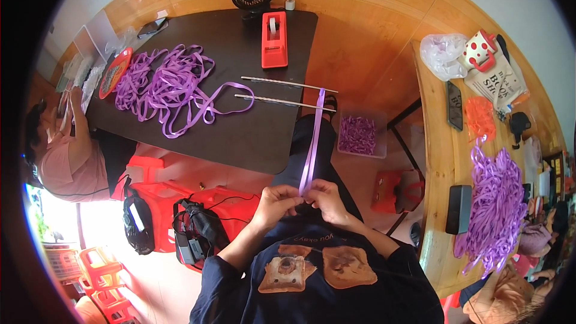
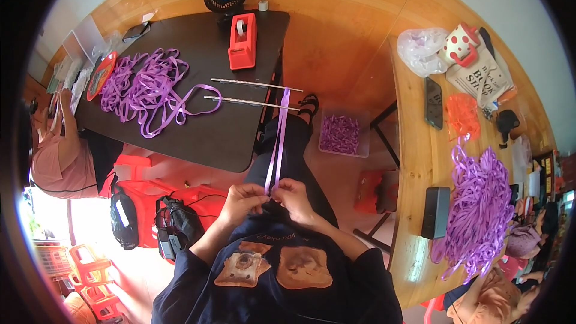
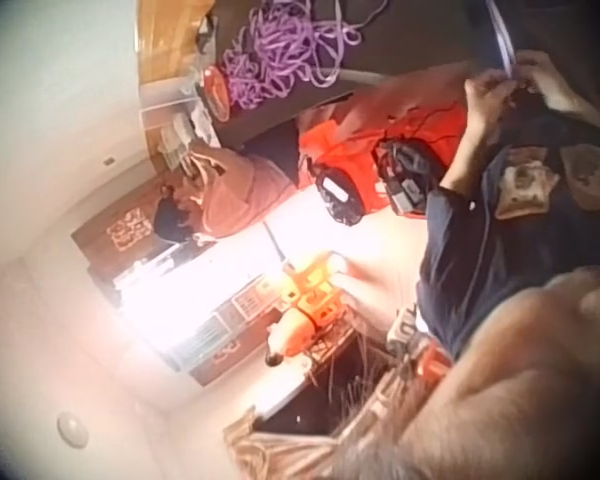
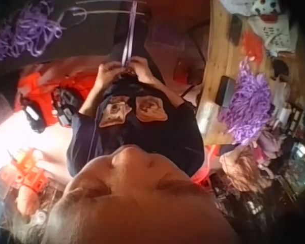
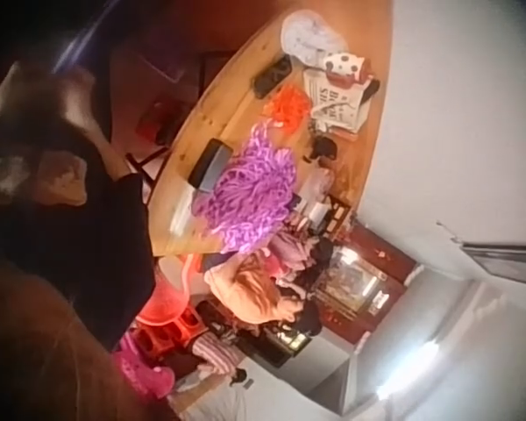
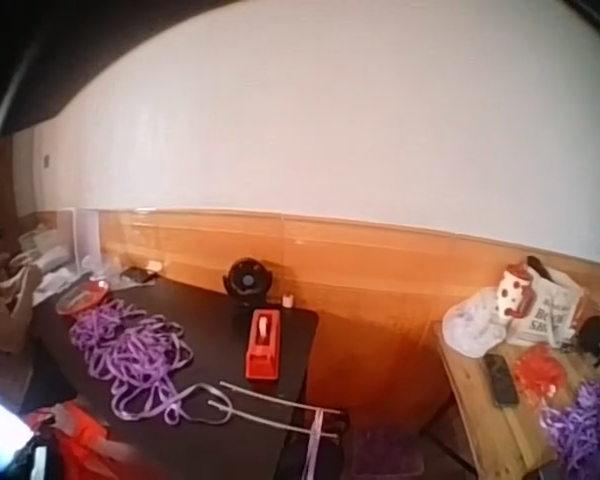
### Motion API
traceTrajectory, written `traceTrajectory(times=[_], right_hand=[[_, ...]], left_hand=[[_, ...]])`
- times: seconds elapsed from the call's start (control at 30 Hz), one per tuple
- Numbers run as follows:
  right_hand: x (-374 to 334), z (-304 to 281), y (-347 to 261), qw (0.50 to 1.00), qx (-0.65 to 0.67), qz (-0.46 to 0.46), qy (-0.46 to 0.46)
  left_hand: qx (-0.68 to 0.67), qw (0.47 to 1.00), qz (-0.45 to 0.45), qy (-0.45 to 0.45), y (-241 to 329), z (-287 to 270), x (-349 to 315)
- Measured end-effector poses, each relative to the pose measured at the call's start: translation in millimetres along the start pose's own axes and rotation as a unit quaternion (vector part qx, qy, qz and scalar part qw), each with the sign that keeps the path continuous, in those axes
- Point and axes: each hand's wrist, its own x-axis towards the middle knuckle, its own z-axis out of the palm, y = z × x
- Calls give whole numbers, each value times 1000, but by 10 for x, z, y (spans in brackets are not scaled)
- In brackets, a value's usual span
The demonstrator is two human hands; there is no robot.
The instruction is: Wrapping purple ribbon around metal rods to create a decorative item.
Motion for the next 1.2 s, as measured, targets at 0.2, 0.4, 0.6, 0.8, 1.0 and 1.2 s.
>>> traceTrajectory(times=[0.2, 0.4, 0.6, 0.8, 1.0, 1.2], right_hand=[[118, 26, -70, 996, 17, -73, 50], [155, 29, 70, 979, -105, -166, 51], [159, 30, 96, 969, -130, -194, 76], [130, 58, 29, 970, -142, -175, 85], [137, 53, 45, 973, -128, -180, 72], [125, 60, 42, 960, -177, -200, 83]], left_hand=[[-48, 999, -24, -3, 50, 1, -70], [90, 984, 94, 125, -150, 35, 77], [548, 749, 219, 301, 29, 139, 219], [141, 968, 173, 111, -89, -9, 256], [-131, 991, 20, -21, 46, -39, 39], [131, 962, 120, 208, -218, 0, 251]])
